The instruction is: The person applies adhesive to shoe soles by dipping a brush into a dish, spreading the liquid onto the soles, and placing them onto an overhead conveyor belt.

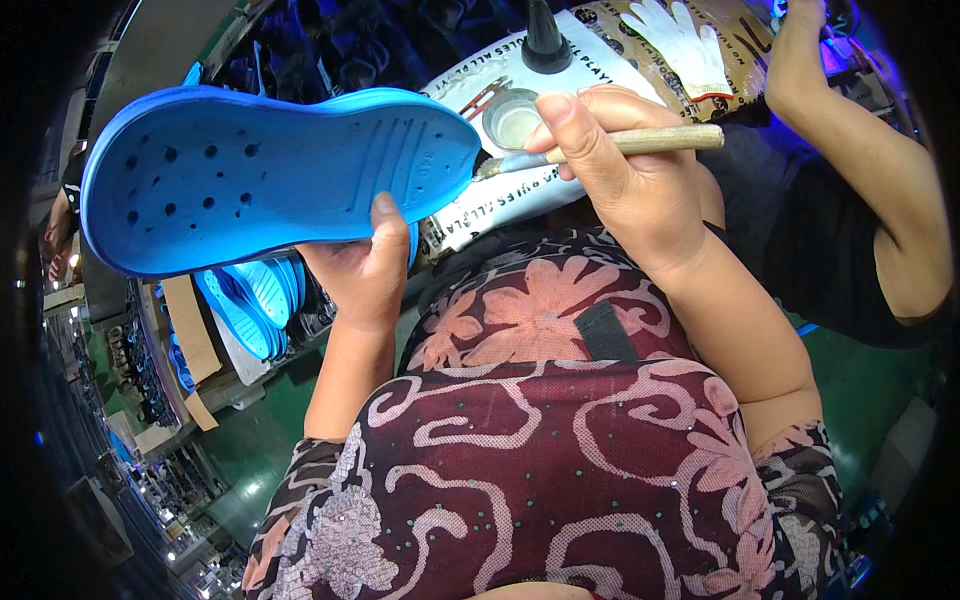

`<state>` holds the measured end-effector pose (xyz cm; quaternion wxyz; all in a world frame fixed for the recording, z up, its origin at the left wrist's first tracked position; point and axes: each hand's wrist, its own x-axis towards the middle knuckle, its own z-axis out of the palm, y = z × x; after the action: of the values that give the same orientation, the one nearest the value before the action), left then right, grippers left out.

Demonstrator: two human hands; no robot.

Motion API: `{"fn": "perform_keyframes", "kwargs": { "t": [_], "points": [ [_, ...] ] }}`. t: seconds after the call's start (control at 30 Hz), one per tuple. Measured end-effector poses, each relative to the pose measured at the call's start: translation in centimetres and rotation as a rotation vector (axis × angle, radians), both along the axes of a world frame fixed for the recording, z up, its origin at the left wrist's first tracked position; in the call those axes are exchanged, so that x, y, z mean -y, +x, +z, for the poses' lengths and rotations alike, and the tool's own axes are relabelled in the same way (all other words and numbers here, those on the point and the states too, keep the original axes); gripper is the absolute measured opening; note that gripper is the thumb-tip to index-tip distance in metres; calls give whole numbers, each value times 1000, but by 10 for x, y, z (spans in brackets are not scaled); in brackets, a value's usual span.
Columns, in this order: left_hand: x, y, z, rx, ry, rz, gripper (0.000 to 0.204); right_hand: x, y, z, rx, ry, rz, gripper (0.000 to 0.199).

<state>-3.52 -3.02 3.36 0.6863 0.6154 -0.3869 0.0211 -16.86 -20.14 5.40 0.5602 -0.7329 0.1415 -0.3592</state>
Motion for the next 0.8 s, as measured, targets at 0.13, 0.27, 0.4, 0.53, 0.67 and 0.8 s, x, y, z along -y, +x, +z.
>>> {"fn": "perform_keyframes", "kwargs": {
  "t": [0.13,0.27,0.4,0.53,0.67,0.8],
  "points": [
    [0,-1,4,-44,64,-2,35,1,9,-2,43,-269,25,27],
    [4,1,2,-47,16,-12,37,-1,13,-4,-34,-221,-41,31],
    [3,-1,0,6,30,19,36,-4,8,-3,-108,69,-69,36],
    [1,0,-3,-51,65,27,42,2,0,2,-218,125,-89,38],
    [-3,3,-8,-108,110,81,54,15,-5,0,-89,163,-119,46],
    [-3,9,-12,-168,99,109,56,26,-9,-7,21,227,-163,51]
  ]
}}
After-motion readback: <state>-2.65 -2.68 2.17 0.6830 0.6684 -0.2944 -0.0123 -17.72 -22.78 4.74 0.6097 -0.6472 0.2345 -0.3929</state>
